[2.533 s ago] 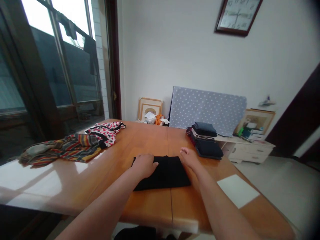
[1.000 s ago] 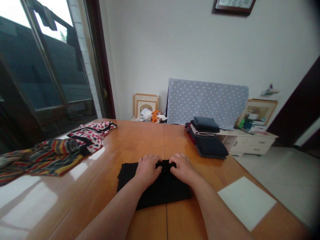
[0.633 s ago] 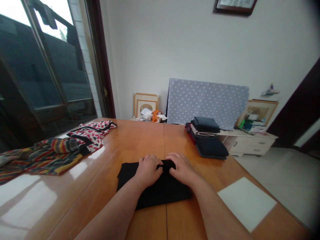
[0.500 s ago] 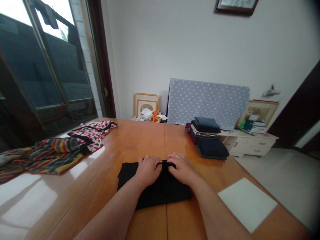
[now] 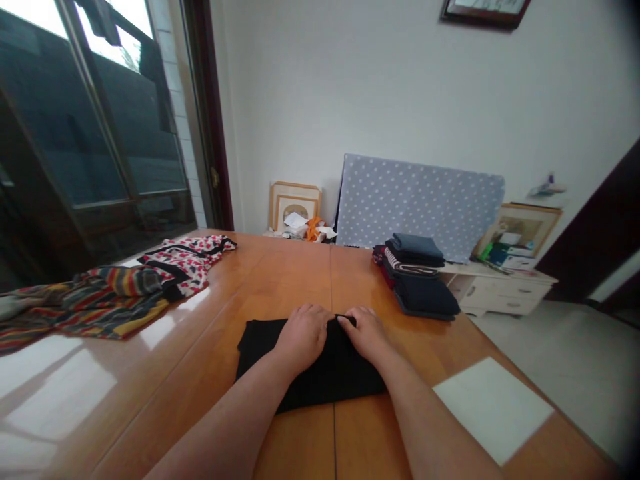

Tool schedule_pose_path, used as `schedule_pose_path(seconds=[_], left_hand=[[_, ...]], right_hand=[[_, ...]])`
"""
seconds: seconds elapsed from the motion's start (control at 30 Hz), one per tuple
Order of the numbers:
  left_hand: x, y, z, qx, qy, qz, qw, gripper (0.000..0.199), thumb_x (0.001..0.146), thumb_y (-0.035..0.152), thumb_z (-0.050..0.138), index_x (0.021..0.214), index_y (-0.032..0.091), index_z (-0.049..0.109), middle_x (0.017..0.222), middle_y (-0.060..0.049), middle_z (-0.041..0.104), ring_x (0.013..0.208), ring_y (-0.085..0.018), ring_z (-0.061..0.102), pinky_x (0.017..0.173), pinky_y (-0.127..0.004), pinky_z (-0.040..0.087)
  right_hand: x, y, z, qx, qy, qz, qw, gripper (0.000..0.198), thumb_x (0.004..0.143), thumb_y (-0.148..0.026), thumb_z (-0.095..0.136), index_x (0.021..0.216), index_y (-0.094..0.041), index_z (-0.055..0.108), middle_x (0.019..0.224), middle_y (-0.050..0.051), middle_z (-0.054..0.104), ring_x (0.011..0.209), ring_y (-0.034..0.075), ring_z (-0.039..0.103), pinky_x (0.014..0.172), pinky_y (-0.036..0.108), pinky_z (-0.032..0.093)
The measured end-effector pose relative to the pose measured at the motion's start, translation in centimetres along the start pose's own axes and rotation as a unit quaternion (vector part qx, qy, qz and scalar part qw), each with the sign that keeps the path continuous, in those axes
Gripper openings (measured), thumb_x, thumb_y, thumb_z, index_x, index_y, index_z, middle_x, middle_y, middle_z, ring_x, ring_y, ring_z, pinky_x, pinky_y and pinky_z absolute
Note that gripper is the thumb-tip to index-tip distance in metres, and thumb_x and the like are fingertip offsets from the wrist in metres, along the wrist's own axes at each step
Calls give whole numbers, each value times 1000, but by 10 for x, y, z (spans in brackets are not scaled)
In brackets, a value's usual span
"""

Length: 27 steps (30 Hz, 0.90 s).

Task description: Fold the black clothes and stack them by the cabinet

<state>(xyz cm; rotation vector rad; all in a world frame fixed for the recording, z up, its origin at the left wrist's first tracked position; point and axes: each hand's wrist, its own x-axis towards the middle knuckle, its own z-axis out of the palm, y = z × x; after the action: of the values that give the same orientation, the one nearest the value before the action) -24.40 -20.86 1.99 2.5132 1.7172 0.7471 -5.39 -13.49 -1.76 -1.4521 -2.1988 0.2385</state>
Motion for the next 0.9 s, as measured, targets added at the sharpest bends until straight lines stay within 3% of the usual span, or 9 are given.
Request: schedule_pose_path(seconds=[0.17,0.3,0.4,0.5,0.63,0.9], left_hand=[[0,-1,12,21,-65,38,997,40,95,21,39,126,18,64,127,-10,67,116,-25,60,101,-40,42],[0,-4,17,35,-82,31,996,42,96,23,37,130,20,62,136,-9,62,129,-25,54,108,-43,38],[0,-4,19,41,-90,25,995,44,96,22,35,132,21,60,140,-9,59,133,-24,50,110,-45,36],[-1,-5,22,44,-92,23,995,45,95,22,35,134,20,58,141,-9,58,135,-23,48,112,-43,35],[-3,-5,25,56,-95,13,994,48,97,28,33,139,17,53,146,-12,53,139,-24,43,115,-45,30],[-9,-5,28,86,-110,-64,988,61,99,49,26,150,18,38,160,-11,31,149,-30,23,116,-57,23]], right_hand=[[-1,7,-9,-2,63,34,997,25,92,-34,51,105,-21,68,107,7,70,104,22,58,92,32,41],[-6,1,-20,-7,78,1,997,33,94,-28,43,112,-20,69,113,7,71,109,21,60,97,32,42],[-12,-10,-21,-3,26,-58,998,42,97,-30,37,126,-19,65,127,8,66,120,20,57,105,32,39],[-19,-18,-15,-23,-73,-87,993,53,100,-36,30,142,-13,52,148,11,49,139,22,41,116,36,29],[-24,-21,-11,-63,-171,-48,982,64,101,-47,21,153,-11,33,159,13,30,150,25,20,121,44,16],[-27,-23,-18,-79,-207,16,975,71,99,-59,12,158,-20,17,164,5,13,152,24,7,120,53,4]])
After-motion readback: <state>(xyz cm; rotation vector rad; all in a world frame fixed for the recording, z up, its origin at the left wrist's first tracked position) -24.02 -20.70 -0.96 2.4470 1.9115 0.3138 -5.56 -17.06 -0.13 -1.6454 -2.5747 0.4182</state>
